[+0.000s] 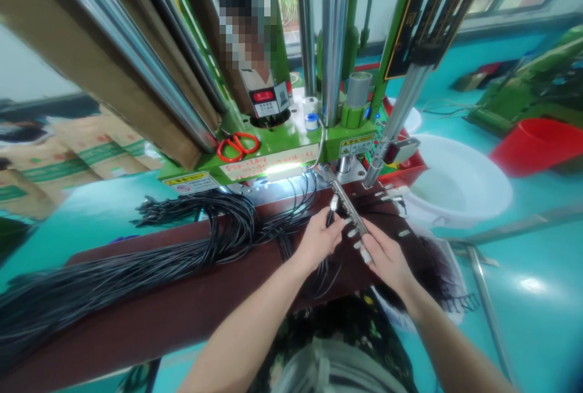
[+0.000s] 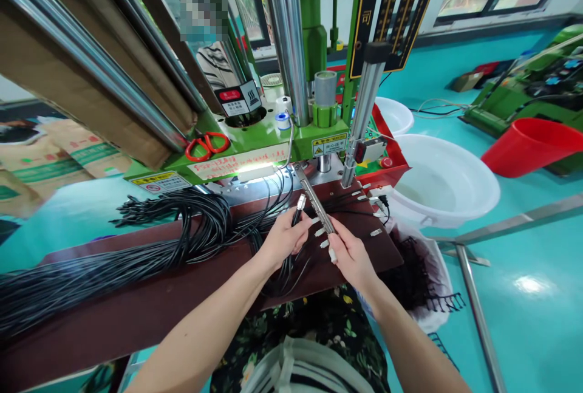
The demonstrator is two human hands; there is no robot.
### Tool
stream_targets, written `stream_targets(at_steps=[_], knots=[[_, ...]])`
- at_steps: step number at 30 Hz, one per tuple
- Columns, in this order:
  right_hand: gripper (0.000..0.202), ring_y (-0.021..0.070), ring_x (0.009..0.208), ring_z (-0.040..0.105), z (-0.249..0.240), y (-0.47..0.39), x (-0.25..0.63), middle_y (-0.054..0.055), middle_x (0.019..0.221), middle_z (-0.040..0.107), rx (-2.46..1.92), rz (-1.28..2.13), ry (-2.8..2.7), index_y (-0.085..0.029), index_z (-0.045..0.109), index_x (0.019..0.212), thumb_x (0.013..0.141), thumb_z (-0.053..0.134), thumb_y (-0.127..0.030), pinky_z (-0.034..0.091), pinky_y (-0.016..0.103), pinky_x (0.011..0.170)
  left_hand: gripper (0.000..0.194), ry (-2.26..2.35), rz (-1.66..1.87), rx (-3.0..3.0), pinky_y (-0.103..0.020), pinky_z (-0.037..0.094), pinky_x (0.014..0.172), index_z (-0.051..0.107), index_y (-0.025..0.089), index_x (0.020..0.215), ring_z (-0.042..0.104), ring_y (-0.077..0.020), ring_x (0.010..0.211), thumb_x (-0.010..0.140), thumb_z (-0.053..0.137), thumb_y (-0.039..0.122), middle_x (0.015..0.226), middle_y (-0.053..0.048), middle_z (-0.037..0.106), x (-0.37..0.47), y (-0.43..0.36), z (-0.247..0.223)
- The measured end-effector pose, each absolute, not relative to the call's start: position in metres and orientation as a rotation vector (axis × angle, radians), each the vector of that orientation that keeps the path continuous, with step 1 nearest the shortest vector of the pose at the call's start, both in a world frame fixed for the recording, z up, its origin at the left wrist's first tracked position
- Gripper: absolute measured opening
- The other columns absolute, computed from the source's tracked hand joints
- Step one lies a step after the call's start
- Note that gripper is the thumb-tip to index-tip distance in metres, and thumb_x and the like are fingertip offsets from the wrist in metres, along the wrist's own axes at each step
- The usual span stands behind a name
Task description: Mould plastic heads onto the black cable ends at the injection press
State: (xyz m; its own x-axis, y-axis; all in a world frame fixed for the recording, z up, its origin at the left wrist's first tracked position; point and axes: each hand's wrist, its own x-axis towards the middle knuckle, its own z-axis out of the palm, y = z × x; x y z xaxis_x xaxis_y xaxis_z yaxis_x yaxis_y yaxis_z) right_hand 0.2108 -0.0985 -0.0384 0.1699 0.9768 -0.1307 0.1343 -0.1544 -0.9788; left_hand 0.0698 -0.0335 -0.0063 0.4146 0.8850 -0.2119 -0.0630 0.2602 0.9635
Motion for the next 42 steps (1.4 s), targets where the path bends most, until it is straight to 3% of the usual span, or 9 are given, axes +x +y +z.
stream_targets(at_steps=[6, 10, 15, 25, 42], knots=[[0.055, 0.0081, 0.04, 0.039, -0.037, -0.097, 0.213, -0.001, 0.058, 0.052, -1.477, 1.18, -1.071, -0.021, 0.05, 0.126, 0.079, 0.052, -0.05, 0.032, 0.019, 0.031, 0.024, 0.907, 0.846, 1.162, -0.015, 0.022, 0.032, 0.037, 0.02, 0.069, 0.026, -0.0029, 0.029, 0.076, 0.054, 0.036, 0.038, 0.011, 0.035, 0.073, -0.033, -0.01], [0.051, 0.0086, 0.047, 0.043, -0.034, -0.097, 0.212, -0.001, 0.062, 0.052, -1.437, 1.285, -0.86, -0.023, 0.056, 0.118, 0.075, 0.058, -0.05, 0.032, 0.016, 0.035, 0.026, 1.007, 0.854, 1.318, -0.016, 0.028, 0.035, 0.045, 0.017, 0.07, 0.037, -0.0046, 0.034, 0.078, 0.05, 0.041, 0.046, 0.006, 0.047, 0.066, -0.023, -0.014], [0.047, 0.0058, 0.048, 0.041, -0.033, -0.095, 0.213, -0.002, 0.063, 0.053, -1.4, 1.368, -0.62, -0.028, 0.059, 0.113, 0.071, 0.064, -0.048, 0.025, 0.012, 0.035, 0.028, 1.144, 1.098, 1.199, -0.015, 0.025, 0.034, 0.044, 0.02, 0.083, 0.03, -0.0049, 0.032, 0.085, 0.037, 0.047, 0.042, 0.011, 0.035, 0.056, -0.018, -0.022], [0.053, 0.0075, 0.049, 0.042, -0.023, -0.095, 0.211, -0.001, 0.061, 0.051, -1.494, 1.341, -0.629, -0.027, 0.063, 0.109, 0.063, 0.068, -0.053, 0.03, 0.014, 0.038, 0.029, 0.959, 0.71, 1.106, -0.017, 0.014, 0.032, 0.052, 0.016, 0.065, 0.023, -0.0025, 0.027, 0.073, 0.056, 0.043, 0.034, 0.01, 0.03, 0.055, -0.023, -0.018], [0.049, 0.0082, 0.05, 0.044, -0.019, -0.095, 0.21, 0.0, 0.065, 0.056, -1.509, 1.325, -0.662, -0.027, 0.065, 0.105, 0.062, 0.069, -0.051, 0.031, 0.015, 0.039, 0.033, 0.924, 0.717, 1.024, -0.018, 0.01, 0.032, 0.053, 0.015, 0.058, 0.023, -0.0024, 0.025, 0.069, 0.061, 0.044, 0.03, 0.009, 0.031, 0.049, -0.021, -0.021]])
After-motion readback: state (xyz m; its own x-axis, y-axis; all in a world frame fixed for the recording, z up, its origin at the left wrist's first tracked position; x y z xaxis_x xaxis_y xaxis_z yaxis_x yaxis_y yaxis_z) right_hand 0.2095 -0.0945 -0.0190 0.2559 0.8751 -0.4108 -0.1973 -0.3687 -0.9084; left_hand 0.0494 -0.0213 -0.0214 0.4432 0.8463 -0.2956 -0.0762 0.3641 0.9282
